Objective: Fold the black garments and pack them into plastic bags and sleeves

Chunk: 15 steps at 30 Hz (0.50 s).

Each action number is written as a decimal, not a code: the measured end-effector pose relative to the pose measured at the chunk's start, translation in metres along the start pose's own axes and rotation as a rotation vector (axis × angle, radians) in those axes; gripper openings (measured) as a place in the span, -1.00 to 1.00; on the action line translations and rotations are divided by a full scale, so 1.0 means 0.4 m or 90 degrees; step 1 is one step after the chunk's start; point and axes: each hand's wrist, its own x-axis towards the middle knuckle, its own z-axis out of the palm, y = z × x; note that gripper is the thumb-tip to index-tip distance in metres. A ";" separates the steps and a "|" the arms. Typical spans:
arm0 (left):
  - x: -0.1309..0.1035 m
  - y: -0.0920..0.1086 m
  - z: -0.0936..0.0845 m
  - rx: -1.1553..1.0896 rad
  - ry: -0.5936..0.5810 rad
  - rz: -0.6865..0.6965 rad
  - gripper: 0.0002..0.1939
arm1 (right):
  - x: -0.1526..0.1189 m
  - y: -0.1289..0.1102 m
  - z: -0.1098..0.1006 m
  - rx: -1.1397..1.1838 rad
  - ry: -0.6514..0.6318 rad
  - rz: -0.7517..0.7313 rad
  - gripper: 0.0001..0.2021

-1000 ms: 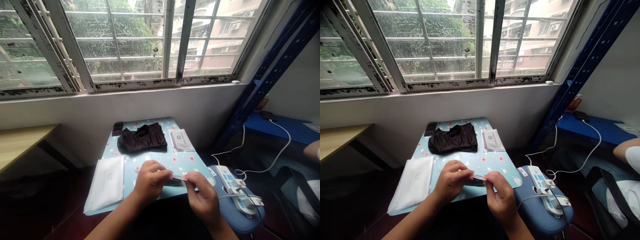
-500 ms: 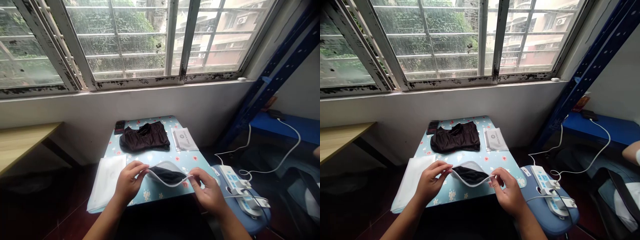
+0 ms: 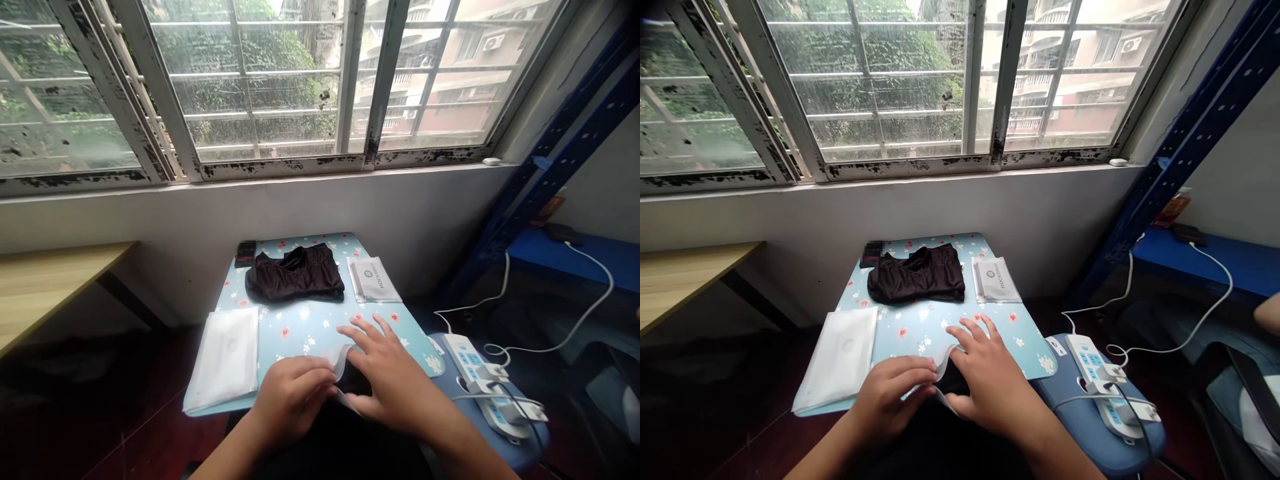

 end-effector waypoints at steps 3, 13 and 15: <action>-0.020 -0.003 0.007 -0.019 -0.014 -0.010 -0.83 | -0.002 -0.003 0.002 0.034 -0.036 0.000 -0.66; -0.073 -0.006 0.076 -0.199 -0.052 -0.136 -0.42 | -0.017 0.003 0.013 0.095 0.095 -0.068 -0.78; -0.073 -0.006 0.088 -0.205 -0.037 -0.143 -0.56 | -0.025 0.011 0.006 0.175 0.210 -0.054 -0.83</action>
